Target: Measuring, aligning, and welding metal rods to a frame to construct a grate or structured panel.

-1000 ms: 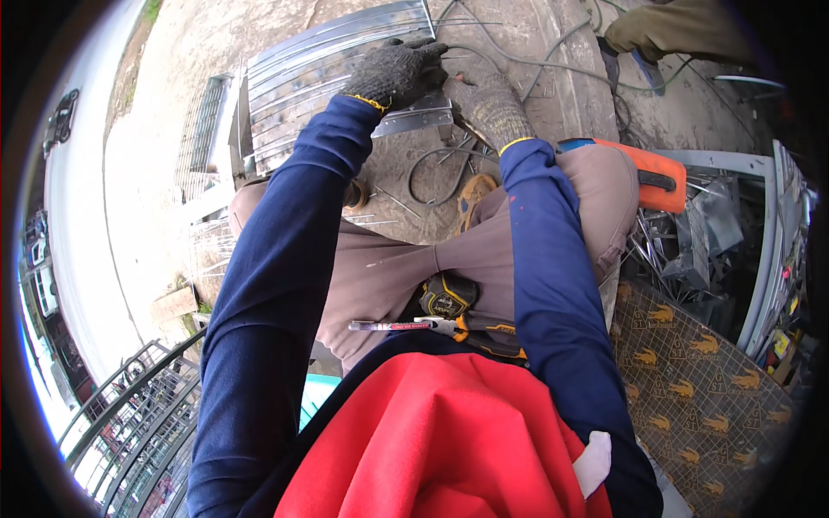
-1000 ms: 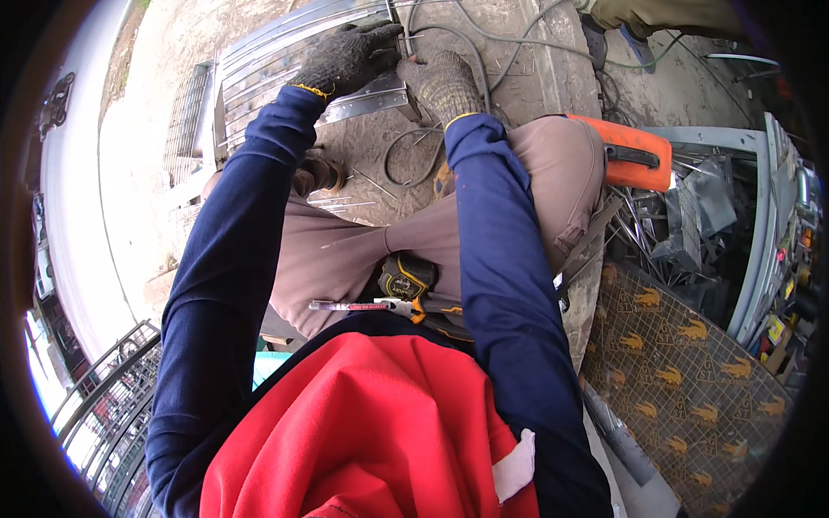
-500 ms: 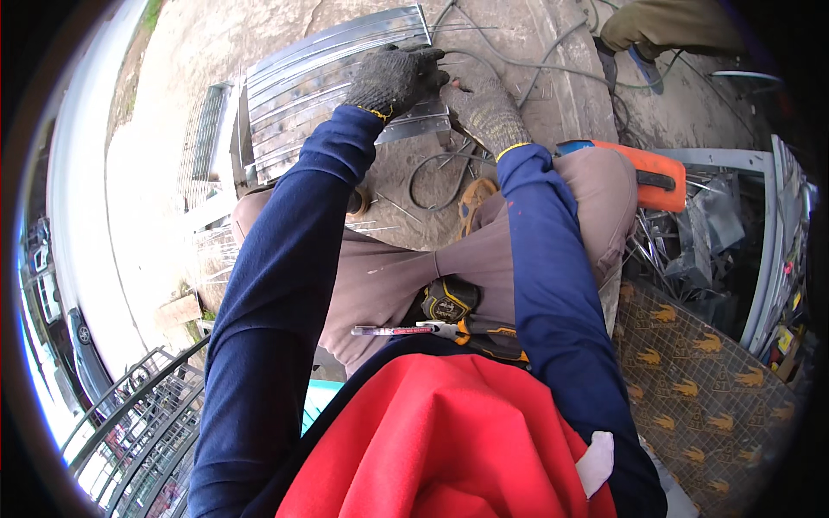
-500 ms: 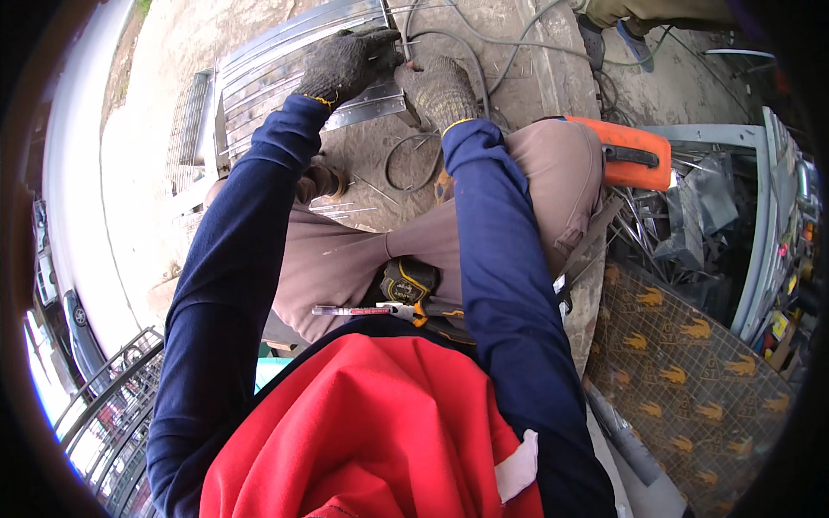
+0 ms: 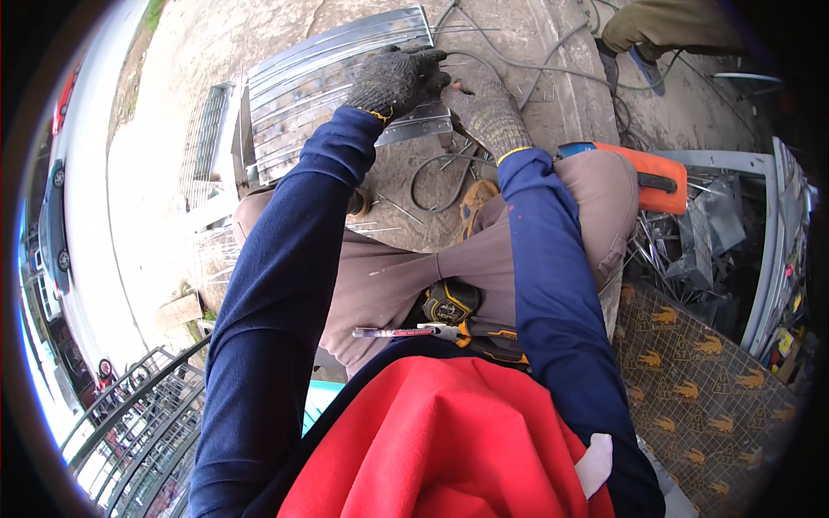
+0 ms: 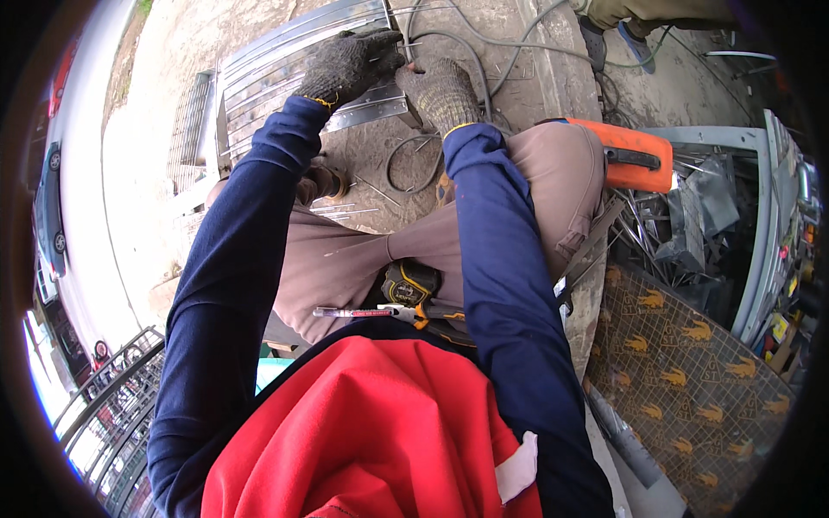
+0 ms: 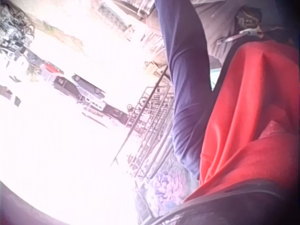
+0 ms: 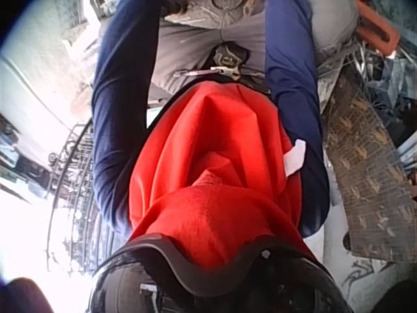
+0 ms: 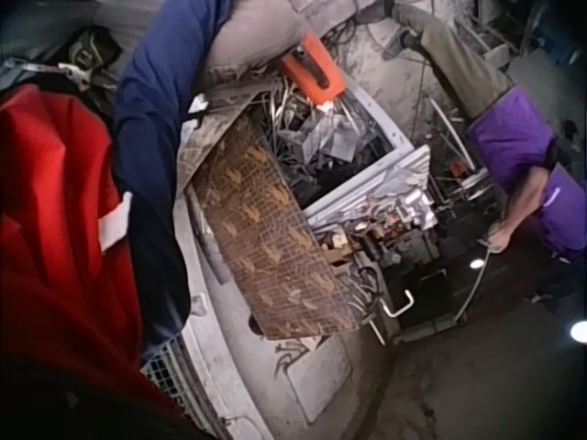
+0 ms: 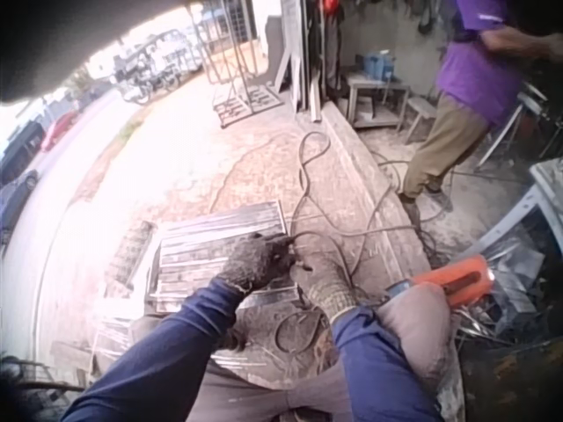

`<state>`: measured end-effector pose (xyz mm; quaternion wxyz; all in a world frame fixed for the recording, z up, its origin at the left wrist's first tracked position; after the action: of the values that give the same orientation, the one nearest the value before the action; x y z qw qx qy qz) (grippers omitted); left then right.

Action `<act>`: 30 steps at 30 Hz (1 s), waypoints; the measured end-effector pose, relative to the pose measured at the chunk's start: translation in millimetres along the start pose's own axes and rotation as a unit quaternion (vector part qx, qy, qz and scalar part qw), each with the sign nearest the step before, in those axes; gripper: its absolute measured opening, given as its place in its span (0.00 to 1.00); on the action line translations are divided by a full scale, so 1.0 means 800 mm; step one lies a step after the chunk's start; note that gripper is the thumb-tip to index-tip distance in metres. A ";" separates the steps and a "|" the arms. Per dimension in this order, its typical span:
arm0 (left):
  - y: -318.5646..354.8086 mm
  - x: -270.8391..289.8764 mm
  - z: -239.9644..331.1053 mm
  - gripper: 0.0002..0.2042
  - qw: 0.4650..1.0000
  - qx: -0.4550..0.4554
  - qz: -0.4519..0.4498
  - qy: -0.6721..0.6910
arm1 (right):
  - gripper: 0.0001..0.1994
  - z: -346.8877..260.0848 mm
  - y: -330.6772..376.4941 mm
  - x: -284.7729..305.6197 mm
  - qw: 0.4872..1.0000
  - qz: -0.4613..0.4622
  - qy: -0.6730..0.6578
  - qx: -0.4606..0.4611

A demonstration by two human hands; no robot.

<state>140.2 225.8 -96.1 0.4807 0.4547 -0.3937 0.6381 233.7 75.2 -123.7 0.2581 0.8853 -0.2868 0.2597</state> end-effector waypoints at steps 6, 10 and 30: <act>0.037 0.020 -0.012 0.22 0.999 -0.001 0.032 0.034 | 0.24 -0.001 0.000 0.004 0.999 -0.009 0.026 -0.020; 0.130 0.043 -0.028 0.14 0.998 0.054 -0.005 0.028 | 0.22 -0.001 -0.004 -0.003 0.999 0.013 0.023 0.027; 0.224 0.033 -0.005 0.29 0.992 0.104 0.039 -0.059 | 0.21 0.003 -0.002 -0.007 0.998 0.029 0.042 0.031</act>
<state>-37.8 195.5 -83.7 0.3812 0.5233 -0.3701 0.6663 231.6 76.9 -129.2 0.2350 0.8726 -0.2929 0.3122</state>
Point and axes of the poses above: each hand's wrist, its own y-axis away from the middle knuckle, its own x-axis out of the back of the hand, z = x × y, the point moved 2 cm from there along -y, towards the middle knuckle, and after that the axes turned 3 degrees about -z, right-handed, at the moved point
